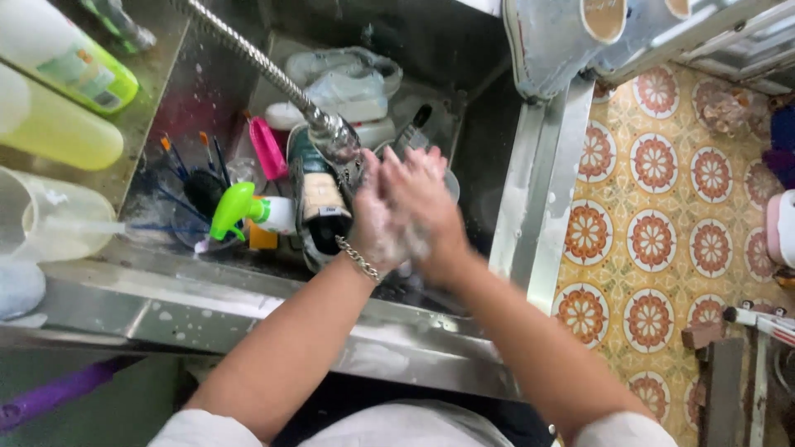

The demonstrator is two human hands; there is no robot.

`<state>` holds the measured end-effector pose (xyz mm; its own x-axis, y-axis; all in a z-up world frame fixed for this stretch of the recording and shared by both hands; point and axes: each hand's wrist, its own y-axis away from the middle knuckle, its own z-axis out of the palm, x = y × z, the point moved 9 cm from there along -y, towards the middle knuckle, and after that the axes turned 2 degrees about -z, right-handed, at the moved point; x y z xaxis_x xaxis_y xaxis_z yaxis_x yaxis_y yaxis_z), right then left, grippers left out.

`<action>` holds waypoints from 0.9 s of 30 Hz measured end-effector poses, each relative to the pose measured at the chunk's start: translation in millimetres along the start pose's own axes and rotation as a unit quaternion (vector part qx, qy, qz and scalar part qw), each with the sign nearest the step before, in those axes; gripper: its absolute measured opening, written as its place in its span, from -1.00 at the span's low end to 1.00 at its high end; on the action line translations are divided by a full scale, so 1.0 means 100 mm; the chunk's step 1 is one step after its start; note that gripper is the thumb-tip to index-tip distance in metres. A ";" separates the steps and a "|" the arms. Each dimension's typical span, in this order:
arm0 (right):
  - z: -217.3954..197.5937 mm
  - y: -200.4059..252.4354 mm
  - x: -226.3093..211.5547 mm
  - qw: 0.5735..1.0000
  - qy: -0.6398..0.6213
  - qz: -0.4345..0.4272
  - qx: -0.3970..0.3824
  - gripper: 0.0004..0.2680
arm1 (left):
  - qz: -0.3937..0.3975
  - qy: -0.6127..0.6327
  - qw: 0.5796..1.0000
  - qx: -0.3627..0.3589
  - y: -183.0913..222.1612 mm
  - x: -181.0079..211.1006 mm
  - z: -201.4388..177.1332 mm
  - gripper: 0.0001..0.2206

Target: Cleaning a sneaker and its laces in a sink using a brush and soap.

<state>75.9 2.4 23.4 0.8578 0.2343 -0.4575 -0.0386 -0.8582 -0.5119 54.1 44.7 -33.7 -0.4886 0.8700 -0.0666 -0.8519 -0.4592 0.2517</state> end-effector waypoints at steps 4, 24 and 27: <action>-0.23 -0.14 0.95 0.972 -0.159 0.124 0.118 -0.61 | -0.019 -0.021 0.992 -0.121 -0.12 -0.09 0.16 -0.38; -0.46 0.05 1.77 0.889 -0.149 0.413 0.132 -0.61 | 0.259 -0.527 0.760 0.278 0.07 0.72 -0.05 -0.85; -0.02 -0.02 1.29 0.772 -0.414 0.466 0.125 -0.84 | 0.084 -0.385 0.859 0.327 -0.18 0.41 -0.61 -0.72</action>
<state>187.2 32.9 -33.2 -0.2199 -0.1314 -0.9666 -0.6282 -0.7390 0.2433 38.1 77.6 -99.9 -0.1108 0.7778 0.6187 -0.3713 -0.6098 0.7002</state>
